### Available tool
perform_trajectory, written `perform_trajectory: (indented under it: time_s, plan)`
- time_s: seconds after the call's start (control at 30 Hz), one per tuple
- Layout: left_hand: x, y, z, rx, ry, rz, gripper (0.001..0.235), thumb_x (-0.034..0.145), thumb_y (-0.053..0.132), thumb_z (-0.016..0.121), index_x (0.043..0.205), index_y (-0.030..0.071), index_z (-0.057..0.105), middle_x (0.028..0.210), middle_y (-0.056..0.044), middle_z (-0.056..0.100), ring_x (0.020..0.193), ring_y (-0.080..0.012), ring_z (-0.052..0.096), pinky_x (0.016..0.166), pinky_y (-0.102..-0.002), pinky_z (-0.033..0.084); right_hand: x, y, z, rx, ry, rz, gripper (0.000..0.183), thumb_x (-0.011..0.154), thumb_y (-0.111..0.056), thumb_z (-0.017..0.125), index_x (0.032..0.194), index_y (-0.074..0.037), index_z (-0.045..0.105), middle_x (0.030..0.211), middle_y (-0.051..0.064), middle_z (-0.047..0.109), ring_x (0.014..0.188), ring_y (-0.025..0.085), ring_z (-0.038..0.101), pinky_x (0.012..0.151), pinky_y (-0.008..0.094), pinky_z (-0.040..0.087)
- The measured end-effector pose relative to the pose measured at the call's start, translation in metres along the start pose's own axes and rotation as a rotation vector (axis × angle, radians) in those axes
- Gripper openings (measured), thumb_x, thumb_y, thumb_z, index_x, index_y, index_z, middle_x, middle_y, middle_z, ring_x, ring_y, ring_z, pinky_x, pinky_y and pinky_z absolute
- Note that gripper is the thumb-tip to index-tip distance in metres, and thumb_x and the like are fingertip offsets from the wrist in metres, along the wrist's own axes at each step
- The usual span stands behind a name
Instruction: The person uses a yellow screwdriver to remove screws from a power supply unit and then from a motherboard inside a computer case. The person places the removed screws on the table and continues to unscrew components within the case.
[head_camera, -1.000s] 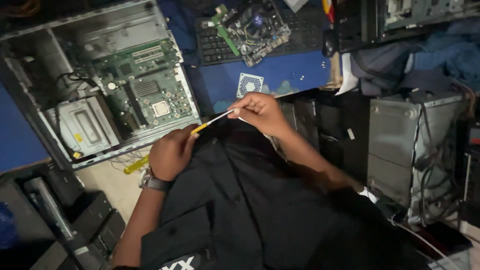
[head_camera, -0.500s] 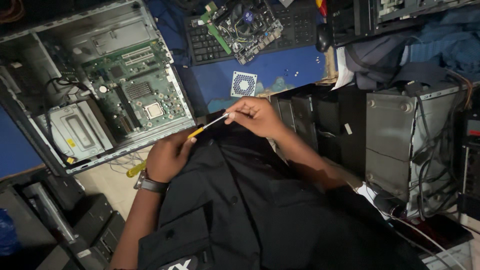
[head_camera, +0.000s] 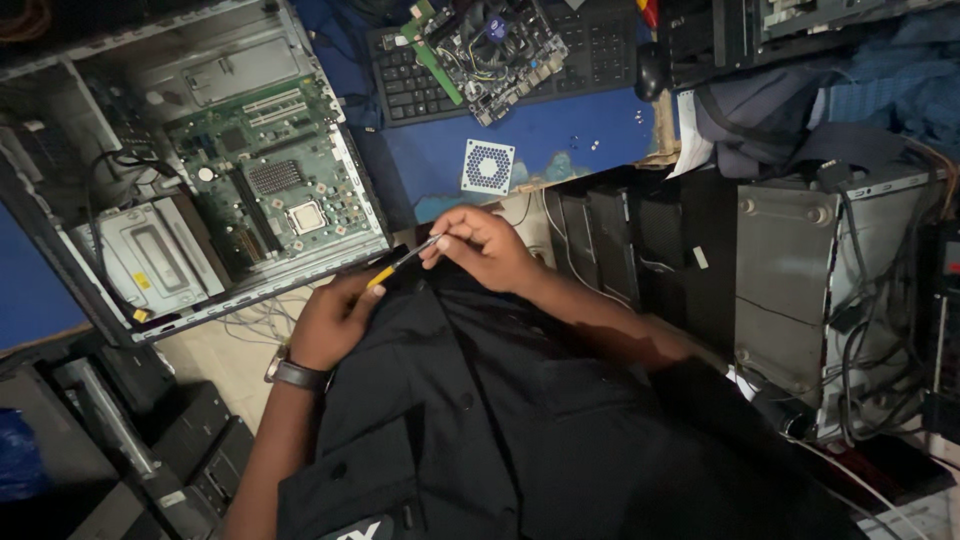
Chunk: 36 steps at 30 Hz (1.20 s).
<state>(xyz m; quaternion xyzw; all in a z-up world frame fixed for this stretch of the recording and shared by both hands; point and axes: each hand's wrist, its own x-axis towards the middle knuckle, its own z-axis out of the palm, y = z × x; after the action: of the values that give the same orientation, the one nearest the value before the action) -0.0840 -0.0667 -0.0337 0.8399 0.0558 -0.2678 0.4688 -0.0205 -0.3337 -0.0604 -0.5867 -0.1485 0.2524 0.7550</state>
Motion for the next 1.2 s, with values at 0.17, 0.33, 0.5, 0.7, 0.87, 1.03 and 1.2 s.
perform_trajectory:
  time_s: [0.17,0.33,0.5,0.7,0.87,1.03,1.2]
  plan:
    - [0.0,-0.009,0.009,-0.137,-0.018,0.027,0.03,0.099,0.024,0.065,0.122,0.007,0.072,0.084,-0.013,0.075,0.075,-0.0164,0.069,0.07,-0.032,0.052,0.001,0.007,0.002,0.147,0.008,0.068,0.016,0.111,-0.009,0.051,0.123,0.002,0.05,0.108,0.015,0.074,0.099,0.019,0.074,0.091,0.032,0.06]
    - [0.0,-0.015,0.015,-0.162,0.006,0.061,0.03,0.099,0.024,0.065,0.123,0.006,0.072,0.091,-0.012,0.076,0.082,-0.0151,0.069,0.075,-0.031,0.053,0.001,0.012,0.001,0.175,0.028,0.099,0.021,0.111,-0.011,0.053,0.127,0.003,0.05,0.109,0.016,0.074,0.099,0.019,0.072,0.092,0.033,0.058]
    - [-0.001,-0.018,0.019,-0.177,0.023,0.09,0.029,0.099,0.02,0.066,0.123,0.005,0.072,0.095,-0.012,0.075,0.086,-0.0165,0.069,0.078,-0.031,0.052,0.0,0.012,0.005,0.21,0.002,0.128,0.027,0.109,-0.009,0.058,0.132,0.003,0.05,0.11,0.014,0.072,0.101,0.017,0.072,0.093,0.032,0.058]
    - [-0.004,-0.018,0.015,-0.494,0.056,0.15,0.029,0.107,0.017,0.059,0.13,0.002,0.069,0.101,-0.008,0.069,0.091,-0.0148,0.06,0.084,-0.03,0.05,0.009,0.0,0.015,-0.167,-0.088,0.147,0.036,0.103,-0.014,0.069,0.134,-0.001,0.057,0.117,0.006,0.066,0.102,0.013,0.062,0.091,0.031,0.052]
    - [-0.012,-0.002,0.001,-0.741,0.292,0.267,0.026,0.111,0.021,0.053,0.126,0.002,0.063,0.102,-0.011,0.071,0.101,-0.0178,0.069,0.097,-0.038,0.054,0.021,-0.014,0.021,-0.546,-0.198,0.178,0.046,0.096,-0.026,0.073,0.135,-0.007,0.058,0.129,0.008,0.061,0.112,0.021,0.063,0.092,0.036,0.053]
    - [-0.005,0.013,-0.01,-1.399,0.426,0.395,0.023,0.113,0.029,0.054,0.12,0.006,0.055,0.106,-0.01,0.067,0.1,-0.0224,0.067,0.119,-0.06,0.048,0.027,-0.012,0.028,-0.509,-0.279,0.169,0.055,0.098,-0.03,0.072,0.142,-0.005,0.052,0.135,0.013,0.06,0.124,0.025,0.06,0.1,0.038,0.05]
    - [0.011,0.009,-0.03,-1.658,0.427,0.372,0.025,0.112,0.032,0.052,0.12,0.009,0.054,0.107,-0.009,0.064,0.102,-0.0243,0.067,0.114,-0.061,0.05,0.033,-0.013,0.037,-0.456,-0.24,0.337,0.041,0.1,-0.028,0.071,0.131,-0.003,0.062,0.113,0.012,0.072,0.105,0.02,0.067,0.091,0.034,0.055]
